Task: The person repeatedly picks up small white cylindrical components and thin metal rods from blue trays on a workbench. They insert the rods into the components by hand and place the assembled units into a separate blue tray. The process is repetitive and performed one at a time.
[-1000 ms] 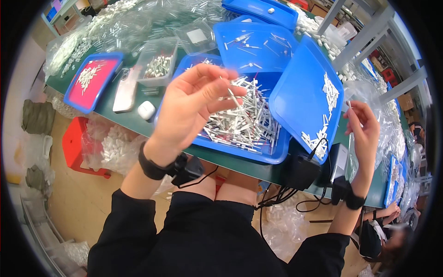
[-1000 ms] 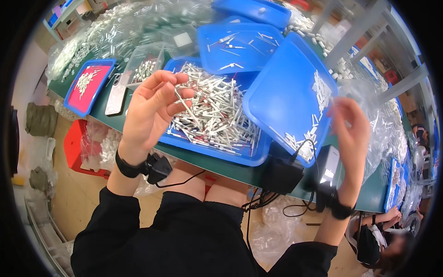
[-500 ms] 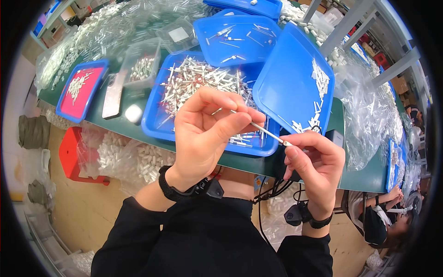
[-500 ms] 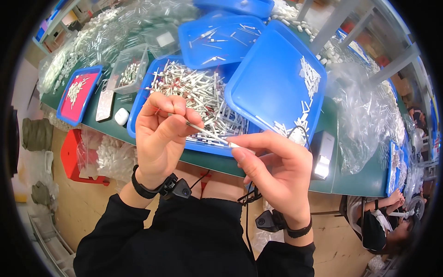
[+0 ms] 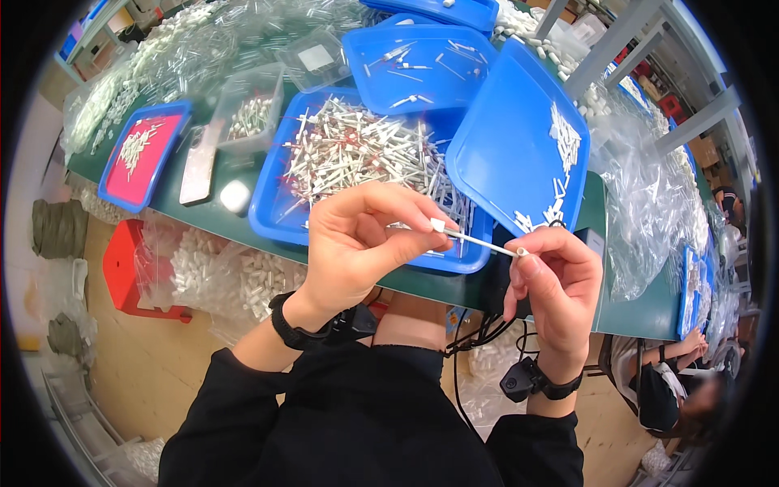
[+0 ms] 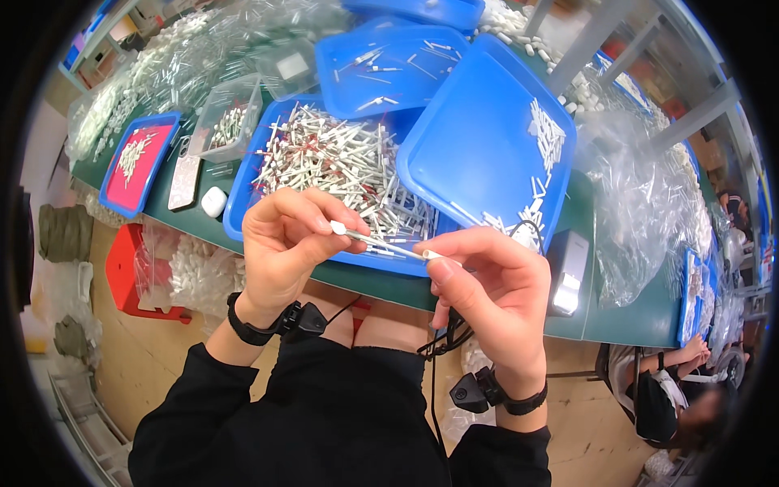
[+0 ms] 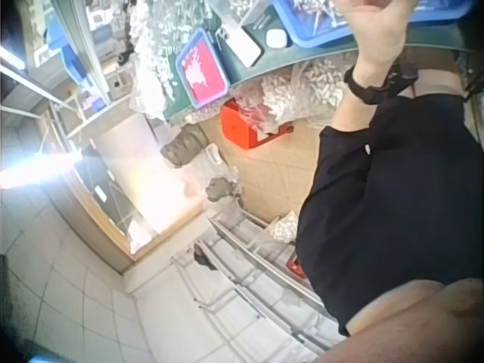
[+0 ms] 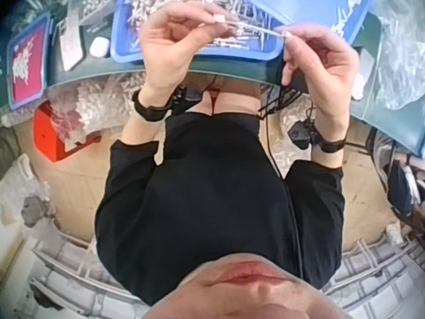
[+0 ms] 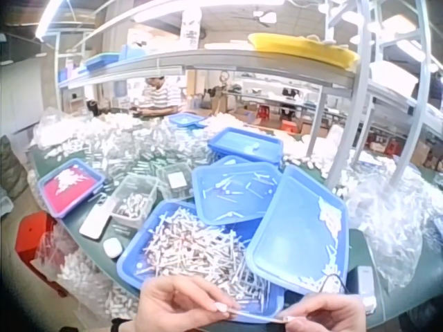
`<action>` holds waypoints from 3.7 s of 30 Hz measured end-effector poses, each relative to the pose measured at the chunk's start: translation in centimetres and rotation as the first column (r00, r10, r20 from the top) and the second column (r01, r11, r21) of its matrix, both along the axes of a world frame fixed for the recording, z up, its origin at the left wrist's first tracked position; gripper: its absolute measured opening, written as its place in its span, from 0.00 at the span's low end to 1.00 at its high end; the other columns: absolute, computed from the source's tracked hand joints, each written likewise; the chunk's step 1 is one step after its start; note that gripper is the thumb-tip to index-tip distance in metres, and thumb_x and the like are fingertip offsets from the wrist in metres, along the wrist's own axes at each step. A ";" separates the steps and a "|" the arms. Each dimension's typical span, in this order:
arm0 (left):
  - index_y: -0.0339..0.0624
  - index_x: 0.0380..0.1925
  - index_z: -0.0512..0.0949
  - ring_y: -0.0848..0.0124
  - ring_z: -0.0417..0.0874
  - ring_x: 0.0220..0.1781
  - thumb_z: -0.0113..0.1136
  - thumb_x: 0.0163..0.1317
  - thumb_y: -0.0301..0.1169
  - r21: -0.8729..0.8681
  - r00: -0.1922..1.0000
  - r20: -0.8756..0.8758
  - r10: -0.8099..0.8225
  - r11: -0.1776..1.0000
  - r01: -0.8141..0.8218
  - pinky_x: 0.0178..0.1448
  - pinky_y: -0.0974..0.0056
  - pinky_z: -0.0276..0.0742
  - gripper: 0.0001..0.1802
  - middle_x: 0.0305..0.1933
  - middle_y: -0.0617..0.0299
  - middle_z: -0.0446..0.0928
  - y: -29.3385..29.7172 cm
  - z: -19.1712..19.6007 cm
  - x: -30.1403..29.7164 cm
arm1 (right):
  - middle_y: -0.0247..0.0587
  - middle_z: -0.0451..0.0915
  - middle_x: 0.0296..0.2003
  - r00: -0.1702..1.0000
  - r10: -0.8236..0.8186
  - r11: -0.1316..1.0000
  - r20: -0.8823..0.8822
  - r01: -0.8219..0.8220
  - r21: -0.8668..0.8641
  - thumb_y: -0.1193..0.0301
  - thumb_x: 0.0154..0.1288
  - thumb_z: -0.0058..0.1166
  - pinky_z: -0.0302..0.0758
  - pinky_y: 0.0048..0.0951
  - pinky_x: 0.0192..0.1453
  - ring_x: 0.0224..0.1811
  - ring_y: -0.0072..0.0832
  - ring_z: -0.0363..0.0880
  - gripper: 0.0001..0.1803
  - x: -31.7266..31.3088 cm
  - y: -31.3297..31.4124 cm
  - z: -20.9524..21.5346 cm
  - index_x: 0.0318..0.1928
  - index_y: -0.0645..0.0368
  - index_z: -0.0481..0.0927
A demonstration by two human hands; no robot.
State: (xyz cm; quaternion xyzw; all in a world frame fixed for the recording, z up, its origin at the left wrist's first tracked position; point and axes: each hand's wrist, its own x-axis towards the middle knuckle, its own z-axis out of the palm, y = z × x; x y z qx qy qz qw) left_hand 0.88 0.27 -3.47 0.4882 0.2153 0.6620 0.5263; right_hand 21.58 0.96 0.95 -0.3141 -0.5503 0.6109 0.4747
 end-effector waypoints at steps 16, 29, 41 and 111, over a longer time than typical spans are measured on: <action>0.33 0.28 0.77 0.63 0.83 0.40 0.62 0.48 0.10 0.239 0.912 -0.380 0.155 0.969 -0.065 0.44 0.64 0.81 0.09 0.35 0.50 0.80 -0.1 0.5 -0.3 | 0.36 0.80 0.25 0.758 -0.373 0.707 0.535 -0.141 0.693 0.80 0.48 0.63 0.73 0.25 0.28 0.26 0.29 0.77 0.09 -0.8 0.7 -0.1 0.33 0.58 0.83; 0.33 0.25 0.79 0.62 0.85 0.35 0.66 0.45 0.12 0.404 0.831 -0.468 0.302 0.909 -0.102 0.40 0.64 0.81 0.08 0.29 0.52 0.82 -0.3 1.5 -1.8 | 0.36 0.80 0.24 0.777 -0.342 0.680 0.528 -0.182 0.710 0.81 0.49 0.62 0.72 0.26 0.25 0.24 0.29 0.77 0.07 -2.4 0.6 0.0 0.31 0.60 0.80; 0.33 0.25 0.79 0.62 0.85 0.34 0.66 0.45 0.13 0.365 0.817 -0.496 0.294 0.924 -0.111 0.40 0.64 0.81 0.08 0.28 0.52 0.82 -0.8 2.3 -2.7 | 0.34 0.78 0.24 0.783 -0.397 0.482 0.480 -0.267 0.834 0.80 0.46 0.63 0.68 0.25 0.21 0.19 0.26 0.72 0.11 -3.2 1.1 -0.1 0.32 0.61 0.78; 0.31 0.44 0.76 0.75 0.80 0.39 0.57 0.61 0.21 -0.162 0.925 -0.374 -0.063 0.987 0.001 0.44 0.70 0.76 0.11 0.39 0.59 0.79 0.4 1.8 1.7 | 0.33 0.77 0.23 0.865 0.142 0.987 0.481 -0.161 -0.001 0.76 0.65 0.51 0.66 0.16 0.27 0.23 0.13 0.71 0.05 -1.3 2.4 2.7 0.38 0.67 0.76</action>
